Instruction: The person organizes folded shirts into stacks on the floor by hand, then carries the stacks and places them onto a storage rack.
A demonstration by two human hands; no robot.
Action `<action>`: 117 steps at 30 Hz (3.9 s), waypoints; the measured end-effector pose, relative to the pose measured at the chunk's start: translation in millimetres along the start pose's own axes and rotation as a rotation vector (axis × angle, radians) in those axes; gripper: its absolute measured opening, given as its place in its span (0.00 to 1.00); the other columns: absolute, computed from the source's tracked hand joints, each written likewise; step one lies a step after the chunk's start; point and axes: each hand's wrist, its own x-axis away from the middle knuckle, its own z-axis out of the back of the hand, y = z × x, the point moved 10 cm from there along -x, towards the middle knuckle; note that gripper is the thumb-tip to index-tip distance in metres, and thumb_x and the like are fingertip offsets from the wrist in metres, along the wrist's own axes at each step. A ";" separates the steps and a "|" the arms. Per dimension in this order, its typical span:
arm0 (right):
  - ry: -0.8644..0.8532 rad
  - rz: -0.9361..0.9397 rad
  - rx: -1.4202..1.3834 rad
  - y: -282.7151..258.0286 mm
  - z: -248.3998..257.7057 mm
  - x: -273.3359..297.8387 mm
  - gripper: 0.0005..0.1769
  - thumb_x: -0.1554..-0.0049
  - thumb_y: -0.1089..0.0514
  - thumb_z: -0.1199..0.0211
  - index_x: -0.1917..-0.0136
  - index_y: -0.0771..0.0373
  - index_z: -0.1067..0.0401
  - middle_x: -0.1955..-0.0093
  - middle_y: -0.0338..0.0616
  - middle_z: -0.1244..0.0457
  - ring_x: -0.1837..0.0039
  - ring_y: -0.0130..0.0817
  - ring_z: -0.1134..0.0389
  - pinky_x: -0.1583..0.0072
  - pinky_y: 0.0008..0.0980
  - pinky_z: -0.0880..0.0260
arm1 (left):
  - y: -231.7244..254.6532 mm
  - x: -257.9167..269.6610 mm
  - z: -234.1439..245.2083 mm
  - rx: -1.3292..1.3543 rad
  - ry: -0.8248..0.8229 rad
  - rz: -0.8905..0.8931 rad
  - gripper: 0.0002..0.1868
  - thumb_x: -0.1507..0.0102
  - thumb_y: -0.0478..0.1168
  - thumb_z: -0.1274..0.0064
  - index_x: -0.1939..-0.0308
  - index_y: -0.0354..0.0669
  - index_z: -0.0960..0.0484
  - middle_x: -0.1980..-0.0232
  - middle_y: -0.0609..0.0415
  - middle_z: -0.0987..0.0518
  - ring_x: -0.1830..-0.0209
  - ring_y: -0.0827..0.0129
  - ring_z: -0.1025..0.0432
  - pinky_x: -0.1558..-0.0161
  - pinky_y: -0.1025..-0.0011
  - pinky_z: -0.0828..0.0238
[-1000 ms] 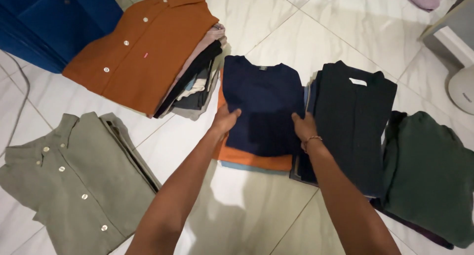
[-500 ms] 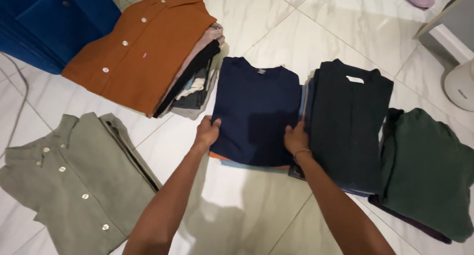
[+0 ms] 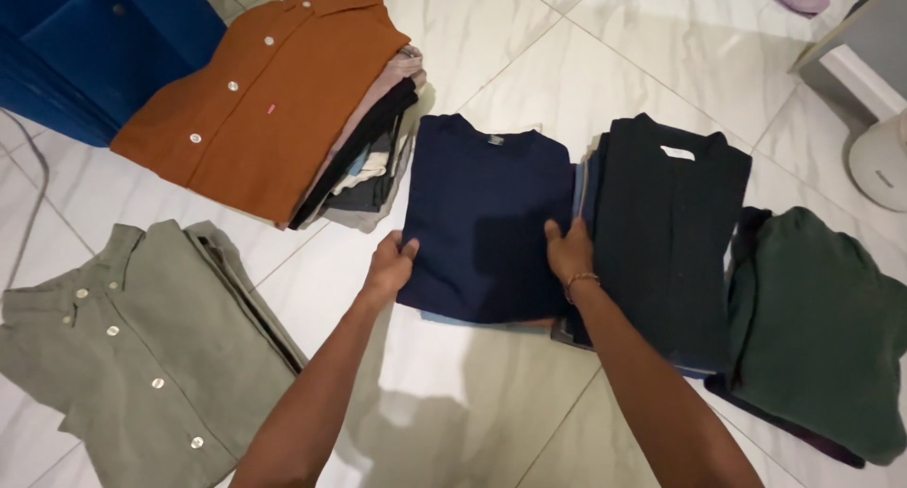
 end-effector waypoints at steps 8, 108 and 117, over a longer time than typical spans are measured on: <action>-0.013 0.046 0.254 -53.9 35.8 37.7 0.41 0.42 0.53 0.35 0.23 0.66 0.50 0.31 0.70 0.42 0.36 0.65 0.34 0.34 0.51 0.33 | 45.7 40.4 24.5 -0.456 0.015 0.126 0.25 0.37 0.44 0.42 0.38 0.41 0.29 0.45 0.41 0.26 0.44 0.47 0.26 0.43 0.55 0.31; 0.315 0.059 0.159 221.7 224.0 -81.1 0.16 0.38 0.49 0.38 0.42 0.61 0.24 0.43 0.60 0.32 0.40 0.57 0.32 0.39 0.47 0.33 | 166.0 65.9 -293.6 0.274 -0.575 0.350 0.39 0.33 0.60 0.52 0.21 0.54 0.43 0.18 0.51 0.45 0.18 0.54 0.53 0.27 0.42 0.52; 0.636 0.152 -0.089 125.7 331.9 -9.4 0.13 0.34 0.56 0.46 0.40 0.63 0.29 0.43 0.56 0.31 0.41 0.52 0.29 0.41 0.45 0.30 | 200.9 73.6 -303.5 0.648 -0.650 0.242 0.28 0.30 0.41 0.60 0.24 0.56 0.42 0.24 0.51 0.37 0.25 0.57 0.42 0.31 0.51 0.40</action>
